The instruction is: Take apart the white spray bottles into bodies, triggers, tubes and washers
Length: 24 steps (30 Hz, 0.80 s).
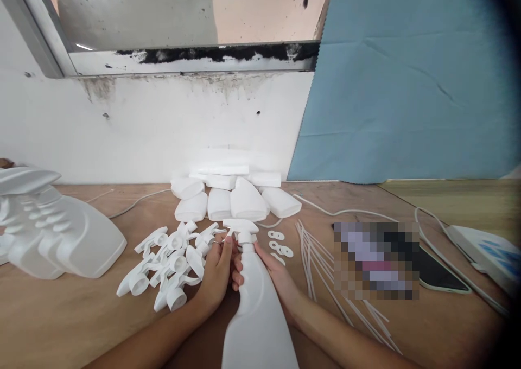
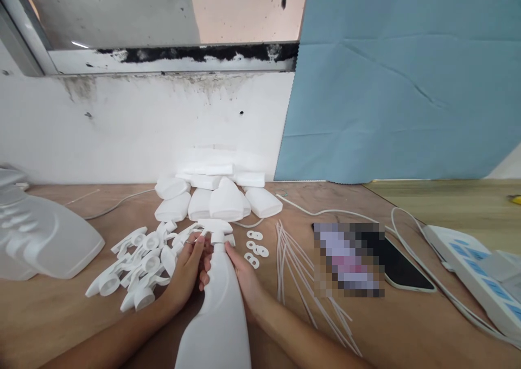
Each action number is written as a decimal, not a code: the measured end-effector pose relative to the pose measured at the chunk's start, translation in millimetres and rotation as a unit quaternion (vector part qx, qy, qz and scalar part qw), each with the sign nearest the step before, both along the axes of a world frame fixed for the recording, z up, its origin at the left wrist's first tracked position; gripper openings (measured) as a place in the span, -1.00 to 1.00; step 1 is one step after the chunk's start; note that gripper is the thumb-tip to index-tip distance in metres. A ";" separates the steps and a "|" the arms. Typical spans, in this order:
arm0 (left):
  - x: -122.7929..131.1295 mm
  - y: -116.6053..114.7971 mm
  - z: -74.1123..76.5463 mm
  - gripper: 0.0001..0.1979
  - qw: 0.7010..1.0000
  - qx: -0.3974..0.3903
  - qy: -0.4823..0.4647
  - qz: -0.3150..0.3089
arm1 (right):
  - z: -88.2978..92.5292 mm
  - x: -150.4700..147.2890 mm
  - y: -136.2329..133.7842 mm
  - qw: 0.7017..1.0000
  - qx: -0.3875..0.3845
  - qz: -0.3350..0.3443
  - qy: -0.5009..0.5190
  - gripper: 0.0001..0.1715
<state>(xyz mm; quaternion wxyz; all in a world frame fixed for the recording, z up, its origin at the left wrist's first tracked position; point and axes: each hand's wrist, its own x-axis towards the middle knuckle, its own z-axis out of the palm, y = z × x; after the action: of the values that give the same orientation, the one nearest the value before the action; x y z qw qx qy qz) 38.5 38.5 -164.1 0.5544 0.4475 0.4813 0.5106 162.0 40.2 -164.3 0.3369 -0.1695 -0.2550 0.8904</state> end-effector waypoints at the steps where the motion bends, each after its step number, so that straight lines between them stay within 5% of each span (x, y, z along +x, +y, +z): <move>1: -0.1 0.6 -0.7 -0.61 1.000 -0.008 -0.008 -0.002 | -0.9 0.4 0.2 1.000 0.003 0.003 0.003 -0.41; 24: 1.5 0.4 -2.1 -0.60 0.999 -0.024 -0.016 -0.035 | -10.3 -0.6 8.4 1.000 0.017 -0.005 -0.014 -0.47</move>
<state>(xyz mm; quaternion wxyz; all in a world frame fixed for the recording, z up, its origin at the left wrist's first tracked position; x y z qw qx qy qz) 40.1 38.9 -166.2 0.5901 0.4428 0.4684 0.4862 161.4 48.6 -174.6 0.3410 -0.1776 -0.2742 0.8815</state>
